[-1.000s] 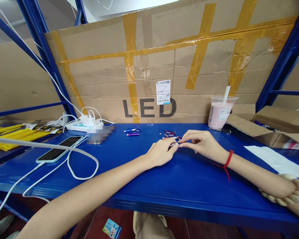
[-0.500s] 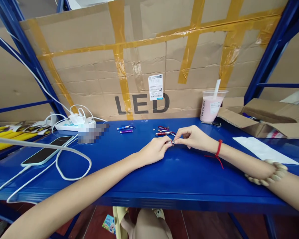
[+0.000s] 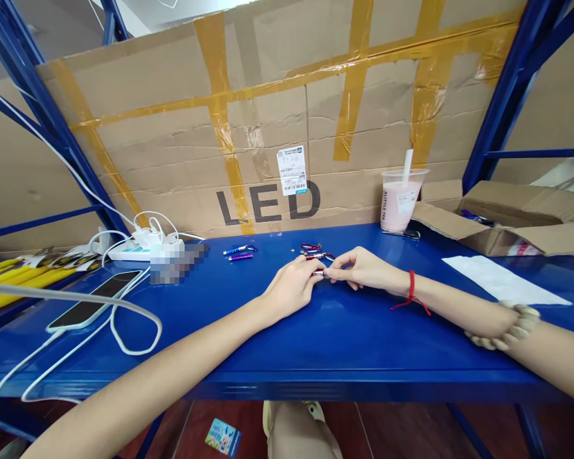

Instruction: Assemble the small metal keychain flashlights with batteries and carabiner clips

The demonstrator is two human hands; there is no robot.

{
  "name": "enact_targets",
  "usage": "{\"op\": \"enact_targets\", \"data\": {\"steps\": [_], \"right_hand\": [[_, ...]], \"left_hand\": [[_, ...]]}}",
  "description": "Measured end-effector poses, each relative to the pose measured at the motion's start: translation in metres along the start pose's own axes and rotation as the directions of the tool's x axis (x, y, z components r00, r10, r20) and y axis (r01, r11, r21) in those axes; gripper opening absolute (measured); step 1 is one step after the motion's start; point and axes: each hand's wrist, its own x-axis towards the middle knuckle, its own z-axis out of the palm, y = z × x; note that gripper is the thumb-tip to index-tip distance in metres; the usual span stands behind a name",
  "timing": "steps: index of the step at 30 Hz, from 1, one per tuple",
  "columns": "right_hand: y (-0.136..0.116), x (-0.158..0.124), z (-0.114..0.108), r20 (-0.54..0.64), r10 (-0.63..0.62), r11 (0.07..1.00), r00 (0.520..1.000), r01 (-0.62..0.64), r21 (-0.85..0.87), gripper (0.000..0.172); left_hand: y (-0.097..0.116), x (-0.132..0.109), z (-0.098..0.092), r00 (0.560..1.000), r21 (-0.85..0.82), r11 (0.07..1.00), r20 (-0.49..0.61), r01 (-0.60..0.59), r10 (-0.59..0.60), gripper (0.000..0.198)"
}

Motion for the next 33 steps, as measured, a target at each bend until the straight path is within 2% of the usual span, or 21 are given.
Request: {"op": "enact_targets", "data": {"steps": [7,10,14,16,19,22,27,33], "right_hand": [[-0.002,0.000,0.001,-0.051,0.000,1.000,0.999,0.001,0.019,0.042],[0.000,0.001,0.002,-0.096,-0.109,0.991,0.989,0.100,-0.094,0.042],[0.006,0.005,-0.003,-0.130,-0.307,0.931,0.943,0.269,-0.248,0.039],[0.008,0.007,-0.007,-0.079,-0.388,0.880,0.918,0.344,-0.329,0.037],[0.009,0.008,-0.012,0.035,-0.497,0.751,0.867,0.450,-0.483,0.036],[0.007,0.006,-0.014,0.123,-0.547,0.624,0.828,0.502,-0.599,0.038],[0.005,0.003,-0.015,0.191,-0.569,0.457,0.800,0.501,-0.735,0.044],[0.005,0.001,-0.019,0.225,-0.575,0.333,0.787,0.476,-0.814,0.047]], "left_hand": [[0.001,0.004,0.002,0.996,0.041,0.996,0.007,0.085,-0.085,0.023],[0.001,0.005,0.003,0.989,0.040,0.988,0.011,0.147,-0.148,0.025],[0.001,0.006,0.003,0.971,0.036,0.971,0.025,0.237,-0.238,0.026],[0.000,0.006,0.003,0.966,0.024,0.967,0.041,0.253,-0.254,0.026],[0.001,0.006,0.003,0.966,0.000,0.968,0.062,0.252,-0.252,0.027],[0.001,0.005,0.002,0.961,-0.023,0.965,0.096,0.262,-0.258,0.027],[0.005,0.003,-0.002,0.949,0.006,0.958,0.136,0.288,-0.286,0.029],[0.003,0.001,-0.001,0.978,-0.102,0.977,0.109,0.189,-0.178,0.028]]}}
